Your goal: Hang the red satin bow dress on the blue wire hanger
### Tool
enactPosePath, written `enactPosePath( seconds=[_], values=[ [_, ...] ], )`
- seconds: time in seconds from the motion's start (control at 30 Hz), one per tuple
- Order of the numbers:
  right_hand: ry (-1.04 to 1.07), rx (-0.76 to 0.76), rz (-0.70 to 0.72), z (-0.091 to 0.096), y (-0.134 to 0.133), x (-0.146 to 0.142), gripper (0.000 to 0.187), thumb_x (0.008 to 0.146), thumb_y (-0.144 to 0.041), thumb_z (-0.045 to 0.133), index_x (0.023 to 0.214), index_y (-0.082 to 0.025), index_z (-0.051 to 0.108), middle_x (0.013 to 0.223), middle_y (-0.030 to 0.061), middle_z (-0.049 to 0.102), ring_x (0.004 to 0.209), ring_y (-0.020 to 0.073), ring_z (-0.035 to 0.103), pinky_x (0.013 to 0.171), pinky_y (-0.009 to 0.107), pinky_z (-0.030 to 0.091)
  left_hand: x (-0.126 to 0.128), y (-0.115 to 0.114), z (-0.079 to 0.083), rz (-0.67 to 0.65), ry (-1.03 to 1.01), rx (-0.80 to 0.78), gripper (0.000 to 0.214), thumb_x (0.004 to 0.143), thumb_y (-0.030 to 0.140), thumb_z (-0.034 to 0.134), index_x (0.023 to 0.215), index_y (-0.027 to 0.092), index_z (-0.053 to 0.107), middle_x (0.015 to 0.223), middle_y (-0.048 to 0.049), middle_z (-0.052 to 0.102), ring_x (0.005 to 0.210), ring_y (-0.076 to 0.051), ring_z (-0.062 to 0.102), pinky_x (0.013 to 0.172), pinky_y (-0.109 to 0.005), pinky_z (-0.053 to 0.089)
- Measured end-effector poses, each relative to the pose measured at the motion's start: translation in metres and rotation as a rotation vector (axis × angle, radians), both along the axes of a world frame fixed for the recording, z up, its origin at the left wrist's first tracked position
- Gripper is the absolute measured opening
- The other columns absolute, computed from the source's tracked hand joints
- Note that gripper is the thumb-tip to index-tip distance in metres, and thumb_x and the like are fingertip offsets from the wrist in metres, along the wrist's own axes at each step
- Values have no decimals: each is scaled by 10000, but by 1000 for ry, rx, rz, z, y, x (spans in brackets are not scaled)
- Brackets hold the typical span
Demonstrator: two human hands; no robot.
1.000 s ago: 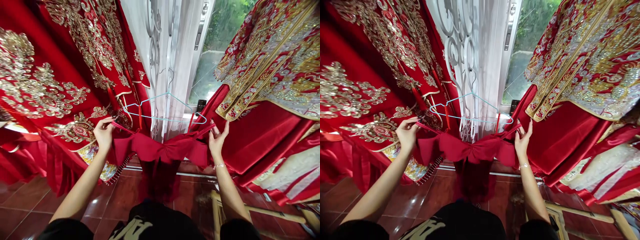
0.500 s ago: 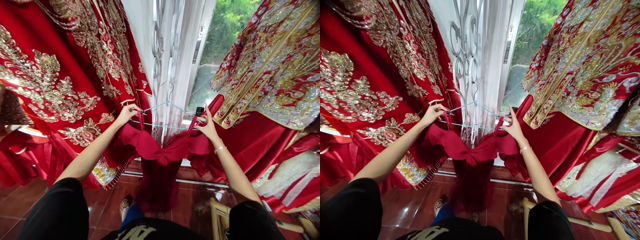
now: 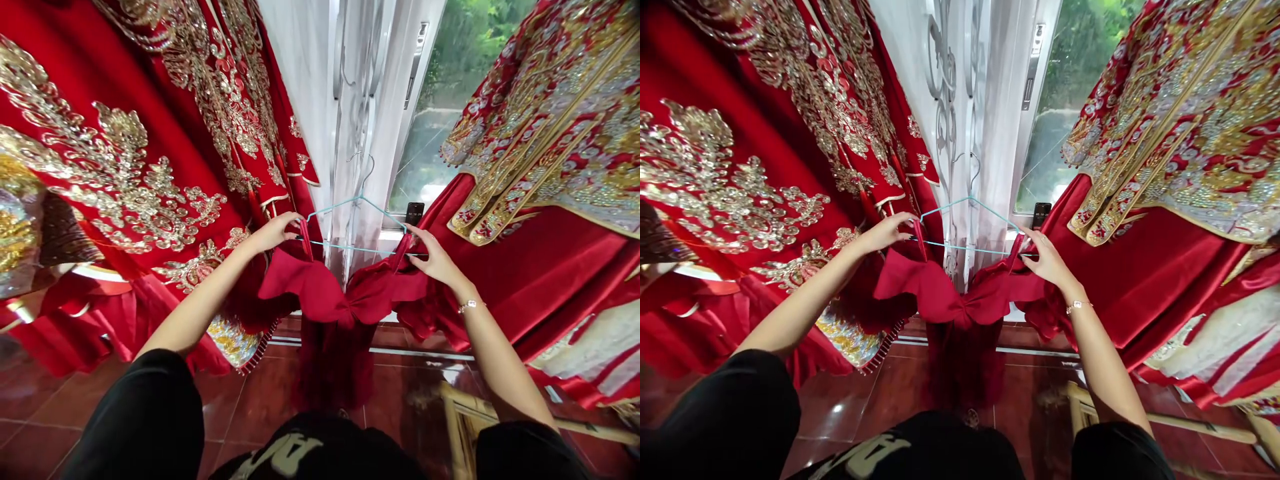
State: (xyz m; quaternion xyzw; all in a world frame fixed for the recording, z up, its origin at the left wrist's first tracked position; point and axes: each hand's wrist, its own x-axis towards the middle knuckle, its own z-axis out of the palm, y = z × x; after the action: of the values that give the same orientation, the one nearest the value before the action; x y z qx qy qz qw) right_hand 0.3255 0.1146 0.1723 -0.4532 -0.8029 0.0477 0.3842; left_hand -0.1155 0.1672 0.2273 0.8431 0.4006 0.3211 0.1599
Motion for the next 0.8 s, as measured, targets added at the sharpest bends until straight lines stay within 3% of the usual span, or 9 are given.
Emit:
enactPosePath(
  seconds=[0.13,0.2,0.3,0.4,0.47,0.57,0.63,0.7,0.8],
  values=[
    [84,148,-191,-28,-23,7,736,828,-294,613,1521,-278,365,1480,131,437,1402,346,393,1176,611,317,-15,-54,-23,203,-16,310,545,877,218,597,1414,243,511,1432,-119,504,1415,-278,416,1194,-489,336],
    [154,178,-247,-42,-33,14,599,841,-259,561,1433,-265,467,1393,132,492,1323,323,479,1126,576,403,-26,-81,-39,233,51,382,446,939,283,556,1385,269,555,1380,-128,557,1328,-303,490,1149,-528,379],
    [82,55,-174,-51,-42,20,473,841,-160,471,1286,-268,591,1356,105,547,1259,273,565,1100,512,460,-42,-104,-47,137,176,311,347,982,350,488,1292,291,633,1324,-111,608,1152,-286,609,1023,-469,497],
    [-77,-73,-77,-41,-33,21,530,815,-109,451,1301,-260,598,1440,81,543,1345,250,529,1161,487,411,-48,-104,-33,-8,251,120,362,981,398,488,1312,306,604,1383,-80,591,1089,-244,662,906,-358,549],
    [-161,-160,-33,-29,-17,23,530,793,-111,478,1287,-248,608,1412,80,580,1316,247,558,1137,472,436,-45,-95,-20,-134,323,-34,286,969,385,508,1198,287,647,1209,-53,685,955,-210,692,814,-303,545],
    [-188,-322,-16,-17,12,30,326,799,-205,549,1109,-218,646,1146,87,699,998,228,694,946,429,552,-38,-81,1,-300,397,-207,198,941,335,518,848,244,668,810,-10,696,727,-171,652,688,-256,499],
    [-43,-401,-51,-13,30,37,252,847,-351,554,1053,-210,587,856,39,686,668,186,664,709,378,577,-37,-72,16,-337,399,-269,240,915,334,537,720,236,636,693,-2,652,639,-161,612,619,-246,469],
    [163,-388,-100,-11,43,42,369,866,-486,539,1113,-215,500,663,-48,575,463,149,537,515,313,494,-41,-63,34,-329,372,-312,237,877,361,586,683,240,647,643,-2,640,590,-166,597,581,-253,459],
    [262,-216,-75,-2,52,44,580,805,-517,628,1260,-212,435,631,-87,511,499,151,533,511,281,450,-48,-46,57,-284,339,-319,195,805,402,666,677,257,686,643,-10,666,578,-180,607,579,-271,471]
  ],
)
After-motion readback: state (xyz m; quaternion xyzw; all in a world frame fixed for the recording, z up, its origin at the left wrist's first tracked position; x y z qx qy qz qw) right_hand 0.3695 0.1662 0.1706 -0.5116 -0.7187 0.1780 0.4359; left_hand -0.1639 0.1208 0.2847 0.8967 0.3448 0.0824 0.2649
